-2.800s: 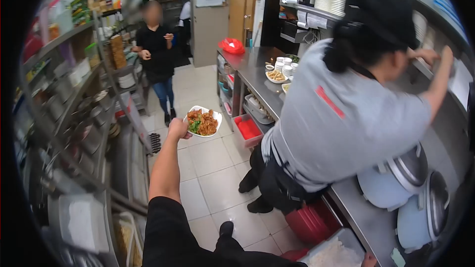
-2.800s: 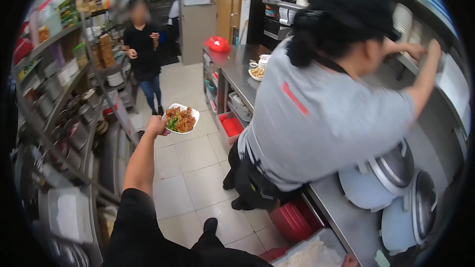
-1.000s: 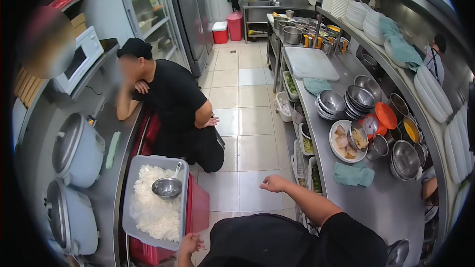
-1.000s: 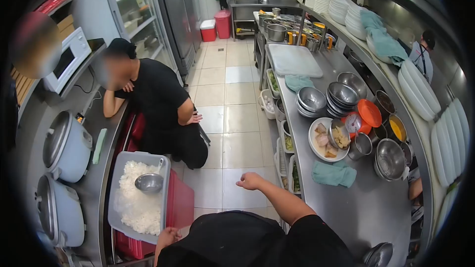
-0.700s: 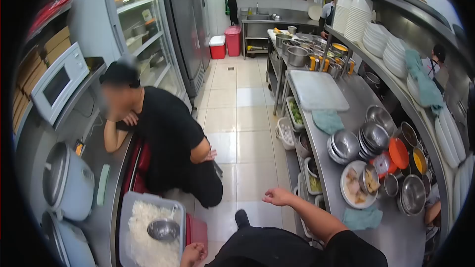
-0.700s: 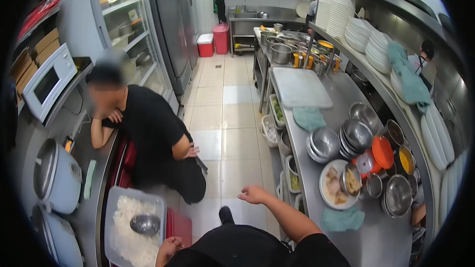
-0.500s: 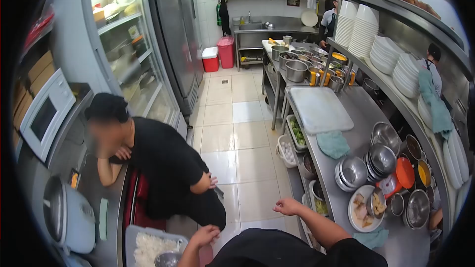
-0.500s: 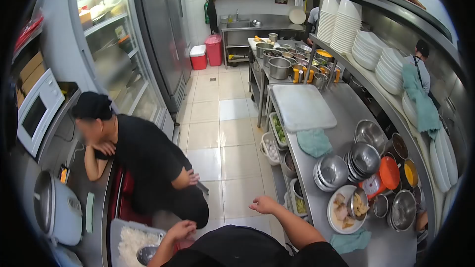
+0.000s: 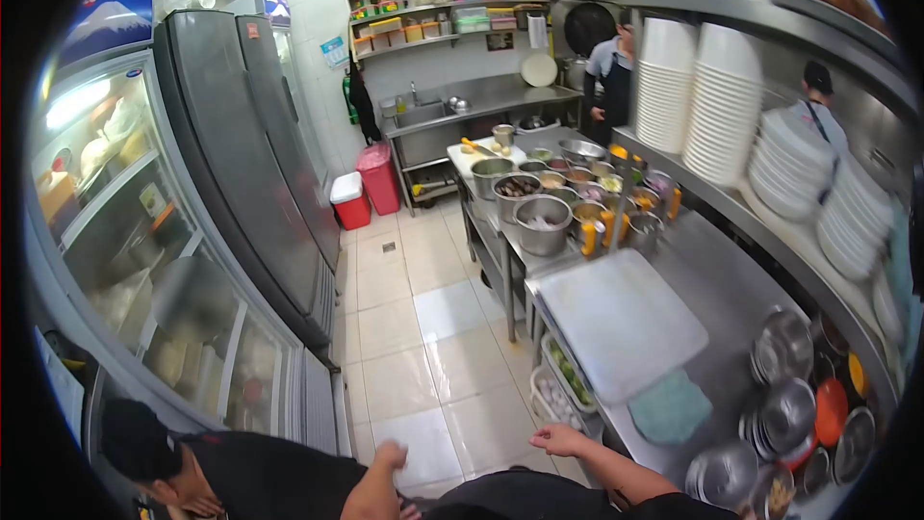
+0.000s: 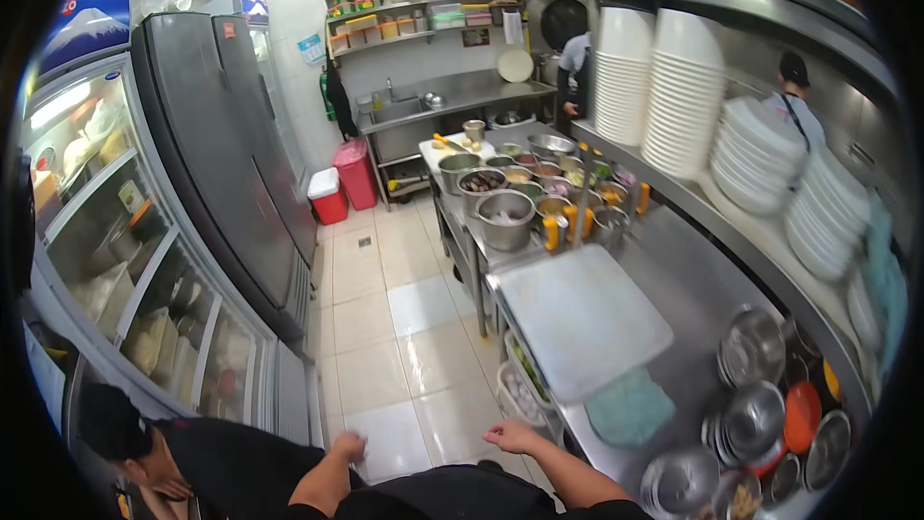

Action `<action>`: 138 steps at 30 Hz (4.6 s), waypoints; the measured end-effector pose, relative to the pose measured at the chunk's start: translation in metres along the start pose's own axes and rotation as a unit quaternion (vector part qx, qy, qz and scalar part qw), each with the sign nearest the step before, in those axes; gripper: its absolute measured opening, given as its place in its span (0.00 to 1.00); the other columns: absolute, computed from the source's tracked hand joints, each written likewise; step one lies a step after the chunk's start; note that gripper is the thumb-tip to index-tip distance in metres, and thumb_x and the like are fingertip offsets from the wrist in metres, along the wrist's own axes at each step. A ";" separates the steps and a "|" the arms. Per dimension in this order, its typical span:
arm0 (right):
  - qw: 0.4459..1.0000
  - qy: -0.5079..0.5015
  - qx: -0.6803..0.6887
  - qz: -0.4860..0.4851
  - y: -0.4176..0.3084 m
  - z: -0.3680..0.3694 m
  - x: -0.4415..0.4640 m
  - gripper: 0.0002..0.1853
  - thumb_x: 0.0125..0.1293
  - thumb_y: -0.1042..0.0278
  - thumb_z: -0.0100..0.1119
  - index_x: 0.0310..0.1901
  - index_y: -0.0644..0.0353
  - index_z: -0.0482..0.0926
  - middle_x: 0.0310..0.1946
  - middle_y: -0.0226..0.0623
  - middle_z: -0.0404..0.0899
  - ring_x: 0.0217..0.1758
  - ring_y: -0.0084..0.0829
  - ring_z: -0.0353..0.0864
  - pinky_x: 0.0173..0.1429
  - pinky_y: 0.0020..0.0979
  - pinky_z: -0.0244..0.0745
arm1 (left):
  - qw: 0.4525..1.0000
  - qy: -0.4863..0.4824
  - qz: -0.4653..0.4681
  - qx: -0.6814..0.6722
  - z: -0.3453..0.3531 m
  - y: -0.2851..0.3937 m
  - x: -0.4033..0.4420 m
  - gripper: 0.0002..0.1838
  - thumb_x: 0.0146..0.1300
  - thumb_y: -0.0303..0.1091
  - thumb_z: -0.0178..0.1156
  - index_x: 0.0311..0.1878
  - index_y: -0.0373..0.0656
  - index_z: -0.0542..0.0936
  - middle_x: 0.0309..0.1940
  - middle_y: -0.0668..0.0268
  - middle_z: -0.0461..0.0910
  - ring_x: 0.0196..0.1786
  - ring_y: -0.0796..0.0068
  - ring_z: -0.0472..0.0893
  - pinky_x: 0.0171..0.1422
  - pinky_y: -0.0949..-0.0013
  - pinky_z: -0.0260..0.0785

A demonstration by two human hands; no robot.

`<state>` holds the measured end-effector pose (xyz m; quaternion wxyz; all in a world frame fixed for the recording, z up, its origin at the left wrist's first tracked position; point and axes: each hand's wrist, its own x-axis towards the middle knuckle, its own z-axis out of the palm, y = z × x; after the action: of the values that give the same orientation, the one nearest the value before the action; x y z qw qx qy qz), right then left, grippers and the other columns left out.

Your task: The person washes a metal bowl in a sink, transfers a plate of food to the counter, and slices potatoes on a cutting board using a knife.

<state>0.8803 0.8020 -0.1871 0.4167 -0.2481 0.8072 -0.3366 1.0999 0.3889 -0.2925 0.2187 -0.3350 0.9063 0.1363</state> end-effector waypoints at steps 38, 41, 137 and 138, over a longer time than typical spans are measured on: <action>0.841 0.522 -0.139 -0.029 -0.395 -0.658 0.636 0.14 0.67 0.57 0.66 0.41 0.62 0.87 0.37 0.49 0.87 0.45 0.51 0.86 0.51 0.46 0.80 | 0.894 -0.231 -0.096 -0.371 -0.451 -0.006 0.763 0.16 0.67 0.42 0.65 0.54 0.45 0.80 0.37 0.61 0.85 0.39 0.60 0.87 0.37 0.55 0.78; 0.855 0.477 -0.174 0.103 -0.410 -0.691 0.688 0.12 0.67 0.60 0.65 0.43 0.59 0.88 0.40 0.49 0.88 0.48 0.52 0.86 0.53 0.47 0.80 | 0.887 -0.261 -0.104 -0.368 -0.471 0.014 0.822 0.16 0.62 0.42 0.67 0.50 0.48 0.81 0.38 0.63 0.85 0.42 0.60 0.85 0.42 0.55 0.77; 0.311 0.878 0.082 0.354 -0.526 -0.613 1.159 0.17 0.62 0.78 0.69 0.52 0.62 0.79 0.56 0.44 0.77 0.39 0.31 0.80 0.44 0.31 0.81 | 0.372 -0.317 0.781 0.389 -0.896 0.643 1.217 0.13 0.70 0.33 0.52 0.55 0.39 0.70 0.36 0.43 0.81 0.44 0.35 0.82 0.51 0.40 0.73; 0.305 0.877 0.081 0.361 -0.527 -0.616 1.160 0.17 0.61 0.78 0.68 0.52 0.62 0.79 0.56 0.44 0.77 0.39 0.31 0.80 0.44 0.31 0.81 | 0.365 -0.333 0.774 0.396 -0.899 0.648 1.216 0.13 0.71 0.33 0.52 0.55 0.39 0.70 0.35 0.43 0.81 0.42 0.34 0.82 0.50 0.40 0.73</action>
<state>-0.1880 -0.1233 -0.1158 -0.4396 0.5447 0.6744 -0.2349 -0.4329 -0.1528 -0.0406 0.4086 0.7113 0.5712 -0.0286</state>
